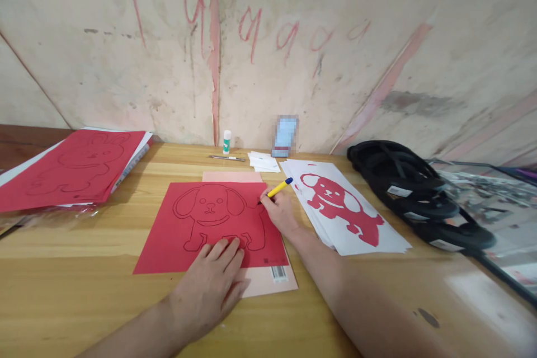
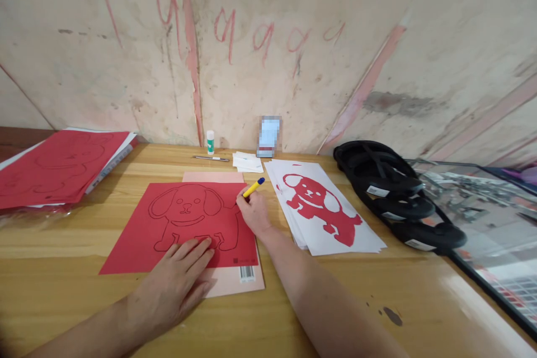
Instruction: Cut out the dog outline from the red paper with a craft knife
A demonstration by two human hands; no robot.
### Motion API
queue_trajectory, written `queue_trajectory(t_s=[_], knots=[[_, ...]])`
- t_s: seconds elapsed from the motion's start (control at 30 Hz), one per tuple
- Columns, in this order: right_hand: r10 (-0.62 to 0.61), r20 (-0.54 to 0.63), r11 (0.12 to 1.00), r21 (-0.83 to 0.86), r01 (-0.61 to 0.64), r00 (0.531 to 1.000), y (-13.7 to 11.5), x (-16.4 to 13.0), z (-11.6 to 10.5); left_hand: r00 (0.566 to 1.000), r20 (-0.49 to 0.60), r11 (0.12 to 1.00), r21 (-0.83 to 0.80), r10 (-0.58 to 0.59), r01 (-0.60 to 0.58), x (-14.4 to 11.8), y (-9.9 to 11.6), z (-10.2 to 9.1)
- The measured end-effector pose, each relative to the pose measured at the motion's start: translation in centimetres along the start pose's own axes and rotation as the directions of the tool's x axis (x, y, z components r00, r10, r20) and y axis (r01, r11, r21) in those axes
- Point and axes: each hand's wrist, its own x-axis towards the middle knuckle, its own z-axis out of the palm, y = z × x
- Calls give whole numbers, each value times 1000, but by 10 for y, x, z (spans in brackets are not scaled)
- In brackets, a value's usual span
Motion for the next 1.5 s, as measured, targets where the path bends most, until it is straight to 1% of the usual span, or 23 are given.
queue_trajectory(t_s=[0.4, 0.57, 0.7, 1.07, 1.3, 1.5], knots=[[-13, 25, 1000, -7, 13, 1000, 0, 0, 0, 1000, 24, 1000, -2, -3, 3, -1, 0, 0], [7, 16, 1000, -22, -6, 1000, 0, 0, 0, 1000, 20, 1000, -3, -3, 3, 0, 0, -1], [11, 15, 1000, -4, -11, 1000, 1, 0, 0, 999, 35, 1000, 11, 0, 0, 1, 1, -2], [-6, 34, 1000, -5, 6, 999, -1, 0, -1, 1000, 22, 1000, 10, -5, 5, -1, 0, 0], [4, 21, 1000, -5, -4, 1000, -1, 0, 0, 1000, 1, 1000, -15, -11, 11, -1, 0, 1], [-26, 48, 1000, -2, 26, 999, 2, 0, -1, 1000, 24, 1000, 8, -5, 5, 0, 1, -1]])
